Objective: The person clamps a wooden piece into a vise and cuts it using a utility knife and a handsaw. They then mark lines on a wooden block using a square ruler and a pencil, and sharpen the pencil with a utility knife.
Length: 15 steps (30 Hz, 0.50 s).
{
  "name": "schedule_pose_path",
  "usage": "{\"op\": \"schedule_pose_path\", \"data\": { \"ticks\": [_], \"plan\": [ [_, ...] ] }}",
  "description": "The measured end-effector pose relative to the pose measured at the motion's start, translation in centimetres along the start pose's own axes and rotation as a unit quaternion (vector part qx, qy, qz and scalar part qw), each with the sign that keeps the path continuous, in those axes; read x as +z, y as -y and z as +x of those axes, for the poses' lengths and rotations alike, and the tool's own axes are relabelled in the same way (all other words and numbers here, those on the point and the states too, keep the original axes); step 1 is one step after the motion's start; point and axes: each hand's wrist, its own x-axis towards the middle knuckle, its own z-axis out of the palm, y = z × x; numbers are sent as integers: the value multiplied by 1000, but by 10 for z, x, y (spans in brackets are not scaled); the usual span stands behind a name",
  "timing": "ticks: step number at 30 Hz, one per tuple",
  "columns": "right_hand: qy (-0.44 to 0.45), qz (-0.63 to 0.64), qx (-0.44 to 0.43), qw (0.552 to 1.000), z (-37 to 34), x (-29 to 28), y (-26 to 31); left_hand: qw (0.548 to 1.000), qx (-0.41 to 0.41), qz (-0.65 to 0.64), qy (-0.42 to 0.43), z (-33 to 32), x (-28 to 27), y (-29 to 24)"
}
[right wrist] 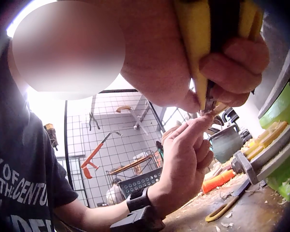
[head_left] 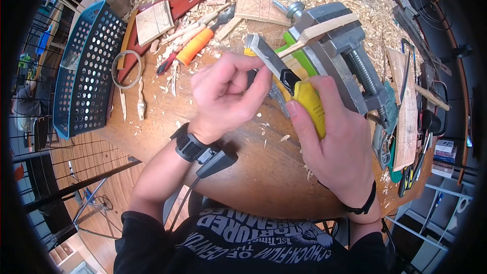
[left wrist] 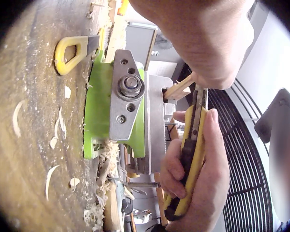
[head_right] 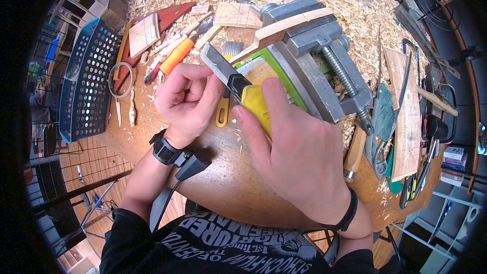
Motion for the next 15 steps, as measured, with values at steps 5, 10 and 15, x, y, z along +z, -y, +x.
{"op": "schedule_pose_path", "data": {
  "ticks": [5, 10, 15],
  "plan": [
    [-1, -7, -1, 1000, 0, -1, 1, 1000, 0, 0, 2, 1, 0, -1],
    [-4, -29, 8, 1000, 0, -1, 2, 1000, -9, -9, 5, 2, 0, -3],
    [-3, -46, 24, 999, -1, -2, 4, 1000, -3, -1, 6, 1, 0, -2]
  ]
}}
